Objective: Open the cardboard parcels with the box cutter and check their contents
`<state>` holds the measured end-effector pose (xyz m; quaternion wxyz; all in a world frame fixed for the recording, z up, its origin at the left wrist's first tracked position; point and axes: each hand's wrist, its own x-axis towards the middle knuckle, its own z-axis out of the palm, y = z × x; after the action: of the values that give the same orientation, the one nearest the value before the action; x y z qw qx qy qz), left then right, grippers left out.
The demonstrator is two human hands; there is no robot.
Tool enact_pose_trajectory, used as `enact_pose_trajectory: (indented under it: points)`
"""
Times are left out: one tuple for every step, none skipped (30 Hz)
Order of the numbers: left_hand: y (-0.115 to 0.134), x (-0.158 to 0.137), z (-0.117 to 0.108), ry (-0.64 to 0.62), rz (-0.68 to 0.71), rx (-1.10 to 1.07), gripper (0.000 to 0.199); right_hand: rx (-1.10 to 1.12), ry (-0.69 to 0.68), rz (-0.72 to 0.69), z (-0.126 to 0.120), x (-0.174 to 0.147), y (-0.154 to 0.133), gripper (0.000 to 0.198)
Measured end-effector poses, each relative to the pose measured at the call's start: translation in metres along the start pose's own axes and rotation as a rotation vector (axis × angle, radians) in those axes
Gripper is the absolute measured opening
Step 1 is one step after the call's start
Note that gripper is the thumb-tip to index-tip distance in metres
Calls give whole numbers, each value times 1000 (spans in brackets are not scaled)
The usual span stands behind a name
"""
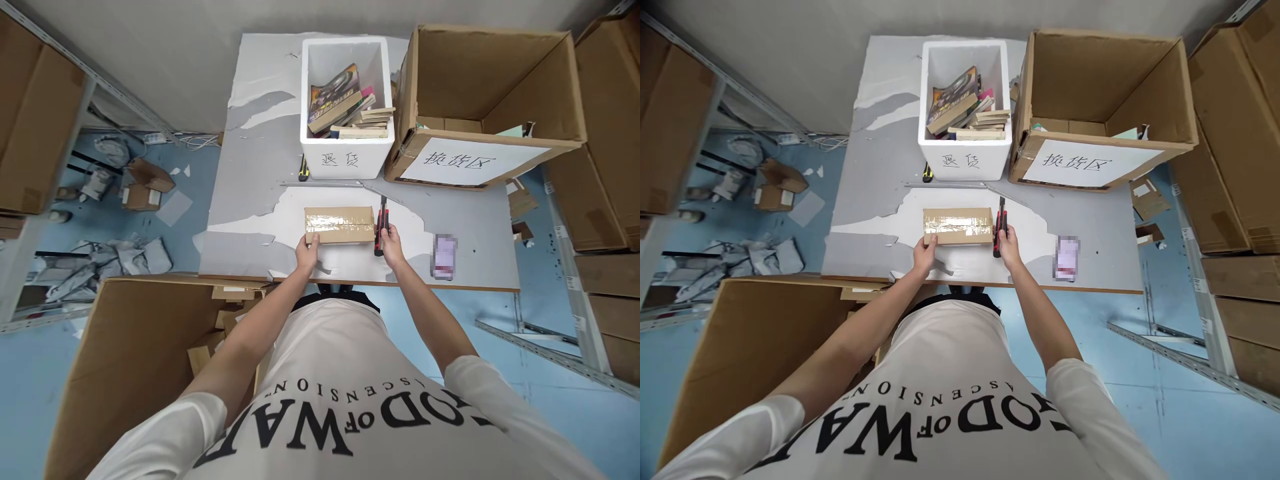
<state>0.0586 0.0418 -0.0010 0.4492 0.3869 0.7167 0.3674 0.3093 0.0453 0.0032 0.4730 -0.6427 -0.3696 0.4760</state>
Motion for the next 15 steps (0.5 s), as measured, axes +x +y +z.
enact_pose_trajectory:
  points:
    - [0,1,-3,-14,3,36,54,22,-17,-1,-1,-1,0,45]
    - [1,2,-6,-11,20,89,58,35,-32,-2,-4,-2,0,48]
    - [3,4,-10,6,55,157,63,30,-43,2,-9,-4,0,52]
    - [6,6,-13,29,109,238,69,6,-51,10,-16,-6,0,56]
    - [11,8,-15,45,181,332,76,-36,-62,21,-24,-9,-1,60]
    - [17,12,-17,39,268,432,80,-88,-78,34,-33,-11,-2,64]
    - [25,16,-17,4,366,535,83,-143,-99,46,-42,-14,-4,68]
    - [34,21,-16,-59,468,637,84,-193,-125,56,-50,-17,-6,71]
    - [43,25,-14,-140,565,736,87,-232,-153,63,-58,-19,-8,73]
    - [52,30,-11,-229,652,828,91,-261,-181,67,-63,-20,-10,74]
    - [59,34,-7,-313,723,909,98,-281,-204,68,-67,-21,-13,74]
    - [66,37,-2,-388,776,976,105,-298,-219,68,-69,-22,-15,73]
    - [71,39,3,-445,809,1031,114,-311,-233,67,-70,-22,-17,71]
    - [75,40,8,-483,825,1073,121,-321,-245,66,-69,-21,-19,69]
    - [77,40,12,-504,829,1102,126,-330,-256,65,-68,-21,-20,67]
